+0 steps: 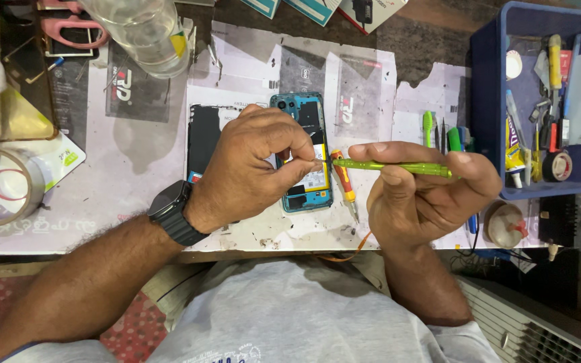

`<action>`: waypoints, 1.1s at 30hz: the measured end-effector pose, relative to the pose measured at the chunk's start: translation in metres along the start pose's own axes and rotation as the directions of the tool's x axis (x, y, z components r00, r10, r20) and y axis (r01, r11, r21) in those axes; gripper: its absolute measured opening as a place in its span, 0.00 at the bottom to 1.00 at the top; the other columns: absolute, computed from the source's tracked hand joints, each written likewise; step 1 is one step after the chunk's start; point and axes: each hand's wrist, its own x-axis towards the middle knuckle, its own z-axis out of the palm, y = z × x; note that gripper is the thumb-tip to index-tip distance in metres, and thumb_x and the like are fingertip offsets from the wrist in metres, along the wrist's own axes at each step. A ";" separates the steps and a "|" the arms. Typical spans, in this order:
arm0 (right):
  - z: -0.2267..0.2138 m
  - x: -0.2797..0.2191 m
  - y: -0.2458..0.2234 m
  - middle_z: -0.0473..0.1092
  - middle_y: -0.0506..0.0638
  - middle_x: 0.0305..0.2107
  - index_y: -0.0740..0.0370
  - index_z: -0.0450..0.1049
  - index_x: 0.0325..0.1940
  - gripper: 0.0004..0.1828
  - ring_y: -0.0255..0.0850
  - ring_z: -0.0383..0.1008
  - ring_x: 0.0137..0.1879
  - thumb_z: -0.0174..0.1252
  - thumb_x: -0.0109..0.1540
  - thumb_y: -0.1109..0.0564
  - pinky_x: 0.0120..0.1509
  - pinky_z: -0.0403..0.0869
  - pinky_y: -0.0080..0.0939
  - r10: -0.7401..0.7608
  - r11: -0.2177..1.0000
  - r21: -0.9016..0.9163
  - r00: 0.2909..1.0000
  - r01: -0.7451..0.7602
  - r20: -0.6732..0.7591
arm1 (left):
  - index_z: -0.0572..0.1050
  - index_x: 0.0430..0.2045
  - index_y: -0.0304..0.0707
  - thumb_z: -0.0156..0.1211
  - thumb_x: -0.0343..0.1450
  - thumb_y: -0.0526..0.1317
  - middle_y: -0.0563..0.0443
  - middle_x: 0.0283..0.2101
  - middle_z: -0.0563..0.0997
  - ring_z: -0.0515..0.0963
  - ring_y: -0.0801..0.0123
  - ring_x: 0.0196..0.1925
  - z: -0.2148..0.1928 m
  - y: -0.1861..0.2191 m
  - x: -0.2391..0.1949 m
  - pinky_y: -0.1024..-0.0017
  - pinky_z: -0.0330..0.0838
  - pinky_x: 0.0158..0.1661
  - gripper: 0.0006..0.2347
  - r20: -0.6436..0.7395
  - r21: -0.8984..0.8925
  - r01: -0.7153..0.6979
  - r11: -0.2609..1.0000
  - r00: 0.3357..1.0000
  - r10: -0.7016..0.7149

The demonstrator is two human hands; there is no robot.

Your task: The person disassembles a smartphone by removing screws from the back cover using a screwdriver and a green tool. They then reassemble the phone by attaching the back cover and testing the device by turning it on.

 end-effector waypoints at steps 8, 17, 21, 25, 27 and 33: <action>-0.002 0.001 0.003 0.77 0.64 0.37 0.53 0.54 0.69 0.24 0.48 0.83 0.38 0.55 0.74 0.65 0.47 0.88 0.50 0.001 1.000 0.004 1.000 -0.001 0.015 | 0.77 0.25 0.42 0.71 0.68 0.34 0.59 0.30 0.81 0.79 0.71 0.37 0.000 0.000 0.001 0.68 0.64 0.43 0.06 -0.001 0.024 -0.007 1.000 1.000 0.007; -0.002 0.002 0.006 0.77 0.65 0.38 0.53 0.54 0.68 0.25 0.48 0.84 0.38 0.55 0.73 0.66 0.46 0.89 0.49 -0.022 0.998 -0.051 0.999 0.024 0.041 | 0.76 0.24 0.42 0.71 0.68 0.33 0.58 0.30 0.80 0.80 0.68 0.37 0.001 -0.003 0.001 0.67 0.65 0.43 0.07 -0.011 0.058 -0.033 0.998 0.999 0.034; -0.002 0.001 0.007 0.77 0.65 0.38 0.52 0.54 0.69 0.24 0.48 0.84 0.40 0.55 0.73 0.65 0.48 0.89 0.49 -0.020 0.998 -0.055 0.998 0.024 0.066 | 0.75 0.24 0.42 0.70 0.68 0.32 0.59 0.29 0.80 0.79 0.68 0.36 0.002 -0.005 0.001 0.66 0.65 0.43 0.07 -0.024 0.086 -0.037 0.996 0.999 0.039; -0.001 0.000 0.009 0.77 0.65 0.38 0.53 0.54 0.69 0.24 0.48 0.84 0.40 0.56 0.73 0.65 0.48 0.89 0.49 -0.004 0.999 -0.032 0.999 0.006 0.053 | 0.74 0.24 0.42 0.70 0.67 0.32 0.58 0.30 0.79 0.79 0.67 0.36 0.002 -0.006 0.001 0.66 0.64 0.42 0.08 -0.032 0.096 -0.038 0.995 0.999 0.041; -0.001 0.000 0.010 0.77 0.65 0.38 0.53 0.54 0.69 0.24 0.48 0.84 0.40 0.56 0.73 0.65 0.49 0.89 0.49 0.014 1.000 -0.021 0.999 -0.013 0.047 | 0.73 0.24 0.42 0.69 0.67 0.31 0.58 0.30 0.79 0.79 0.67 0.36 0.002 -0.007 0.001 0.66 0.64 0.41 0.08 -0.029 0.095 -0.025 0.995 0.999 0.028; -0.006 0.002 0.013 0.77 0.65 0.37 0.53 0.54 0.68 0.24 0.48 0.84 0.41 0.56 0.73 0.67 0.49 0.88 0.49 0.013 0.998 -0.061 0.999 -0.010 0.052 | 0.74 0.30 0.39 0.69 0.64 0.32 0.54 0.31 0.77 0.78 0.63 0.35 -0.001 -0.011 0.003 0.63 0.64 0.41 0.08 0.006 0.155 0.029 0.987 1.000 -0.030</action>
